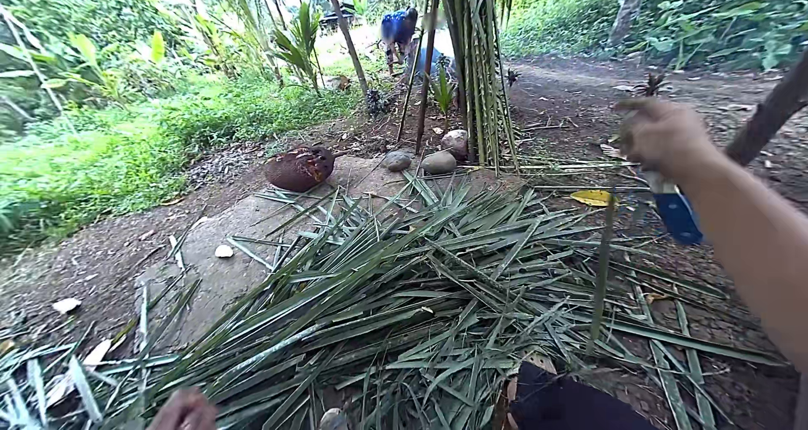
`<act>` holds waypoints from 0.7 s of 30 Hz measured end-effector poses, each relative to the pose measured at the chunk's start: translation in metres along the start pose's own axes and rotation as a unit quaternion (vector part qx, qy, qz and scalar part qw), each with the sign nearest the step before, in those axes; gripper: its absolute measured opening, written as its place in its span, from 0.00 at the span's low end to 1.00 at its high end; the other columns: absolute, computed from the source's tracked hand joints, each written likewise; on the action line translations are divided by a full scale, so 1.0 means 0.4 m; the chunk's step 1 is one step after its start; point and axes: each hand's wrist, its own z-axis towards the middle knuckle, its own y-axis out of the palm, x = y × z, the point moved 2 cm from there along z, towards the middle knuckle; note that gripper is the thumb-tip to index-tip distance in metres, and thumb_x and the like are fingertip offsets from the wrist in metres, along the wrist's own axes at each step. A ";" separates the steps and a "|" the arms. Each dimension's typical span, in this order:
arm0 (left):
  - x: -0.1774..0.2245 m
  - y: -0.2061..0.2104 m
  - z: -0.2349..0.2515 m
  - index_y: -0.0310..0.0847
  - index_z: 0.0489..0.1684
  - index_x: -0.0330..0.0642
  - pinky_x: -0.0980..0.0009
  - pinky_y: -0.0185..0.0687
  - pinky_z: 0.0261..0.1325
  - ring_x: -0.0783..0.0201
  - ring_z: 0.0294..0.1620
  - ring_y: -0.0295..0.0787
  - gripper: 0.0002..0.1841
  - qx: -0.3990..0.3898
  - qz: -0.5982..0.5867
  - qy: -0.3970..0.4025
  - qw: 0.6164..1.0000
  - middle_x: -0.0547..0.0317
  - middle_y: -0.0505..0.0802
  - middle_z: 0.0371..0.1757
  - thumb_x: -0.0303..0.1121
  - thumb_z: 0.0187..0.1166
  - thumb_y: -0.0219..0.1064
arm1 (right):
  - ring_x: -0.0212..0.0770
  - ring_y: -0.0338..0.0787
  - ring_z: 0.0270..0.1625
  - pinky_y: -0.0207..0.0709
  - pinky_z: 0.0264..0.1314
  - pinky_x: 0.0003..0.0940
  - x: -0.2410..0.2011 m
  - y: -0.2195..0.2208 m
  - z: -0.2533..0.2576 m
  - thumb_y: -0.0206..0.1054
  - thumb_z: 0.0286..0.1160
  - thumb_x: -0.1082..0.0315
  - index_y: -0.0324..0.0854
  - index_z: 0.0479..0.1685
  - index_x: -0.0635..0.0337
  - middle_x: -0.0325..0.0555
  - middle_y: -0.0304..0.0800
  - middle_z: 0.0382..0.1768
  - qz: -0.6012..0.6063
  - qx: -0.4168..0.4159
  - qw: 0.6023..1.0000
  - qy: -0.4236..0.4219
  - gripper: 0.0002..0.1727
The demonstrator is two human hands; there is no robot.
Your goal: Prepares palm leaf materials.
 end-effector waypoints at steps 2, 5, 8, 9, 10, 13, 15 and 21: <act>-0.060 0.065 0.057 0.81 0.27 0.61 0.91 0.62 0.14 0.89 0.12 0.68 0.28 -0.051 -0.037 0.068 0.996 0.83 0.81 0.17 0.38 0.92 0.32 | 0.76 0.89 0.49 0.73 0.52 0.81 -0.046 0.114 -0.084 0.58 0.85 0.75 0.83 0.67 0.65 0.74 0.90 0.46 -0.119 -0.122 0.970 -0.172 0.17; -0.106 0.273 0.063 0.79 0.26 0.55 0.91 0.62 0.11 0.88 0.08 0.67 0.28 -0.051 -0.083 0.057 0.994 0.80 0.79 0.13 0.38 0.94 0.32 | 0.56 0.89 0.33 0.81 0.38 0.60 -0.152 0.263 -0.280 0.57 0.88 0.69 0.81 0.73 0.57 0.57 0.90 0.34 -0.078 -0.299 0.926 -0.217 0.19; -0.145 0.388 0.051 0.82 0.28 0.53 0.90 0.68 0.13 0.86 0.10 0.71 0.22 -0.149 -0.147 -0.006 0.978 0.77 0.81 0.17 0.40 0.91 0.43 | 0.23 0.69 0.19 0.67 0.21 0.21 -0.216 0.366 -0.471 0.50 0.89 0.60 0.72 0.79 0.57 0.29 0.72 0.23 0.215 -0.474 0.849 -0.093 0.24; -0.155 0.413 0.047 0.83 0.29 0.53 0.90 0.69 0.13 0.85 0.10 0.72 0.20 -0.176 -0.163 -0.025 0.970 0.77 0.81 0.17 0.41 0.90 0.46 | 0.21 0.67 0.16 0.65 0.18 0.19 -0.231 0.392 -0.527 0.55 0.86 0.59 0.72 0.79 0.56 0.26 0.70 0.21 0.294 -0.499 0.814 -0.041 0.25; -0.164 0.433 0.043 0.83 0.29 0.52 0.89 0.69 0.13 0.85 0.10 0.72 0.18 -0.200 -0.173 -0.041 0.964 0.76 0.82 0.17 0.42 0.90 0.50 | 0.20 0.67 0.15 0.65 0.17 0.19 -0.244 0.414 -0.574 0.59 0.83 0.59 0.73 0.79 0.55 0.25 0.70 0.20 0.343 -0.510 0.789 -0.005 0.26; -0.182 0.474 0.043 0.81 0.34 0.49 0.90 0.69 0.14 0.86 0.11 0.72 0.18 -0.254 -0.135 -0.080 0.954 0.76 0.82 0.18 0.40 0.91 0.46 | 0.17 0.68 0.16 0.65 0.19 0.15 -0.271 0.460 -0.655 0.63 0.80 0.63 0.80 0.67 0.55 0.23 0.78 0.22 0.430 -0.481 0.763 0.036 0.19; -0.185 0.492 0.046 0.81 0.36 0.46 0.89 0.71 0.17 0.84 0.13 0.76 0.21 -0.245 -0.092 -0.105 0.959 0.72 0.84 0.18 0.38 0.93 0.40 | 0.17 0.71 0.17 0.66 0.20 0.15 -0.274 0.476 -0.665 0.65 0.79 0.66 0.84 0.51 0.53 0.24 0.83 0.21 0.478 -0.441 0.758 0.047 0.07; -0.190 0.489 0.069 0.86 0.51 0.54 0.61 0.88 0.57 0.61 0.57 0.94 0.37 -0.078 -0.212 -0.050 0.973 0.62 0.96 0.54 0.54 0.93 0.21 | 0.20 0.69 0.13 0.69 0.19 0.18 -0.238 0.474 -0.607 0.57 0.83 0.68 0.79 0.37 0.49 0.24 0.73 0.12 0.533 -0.316 0.777 0.114 0.08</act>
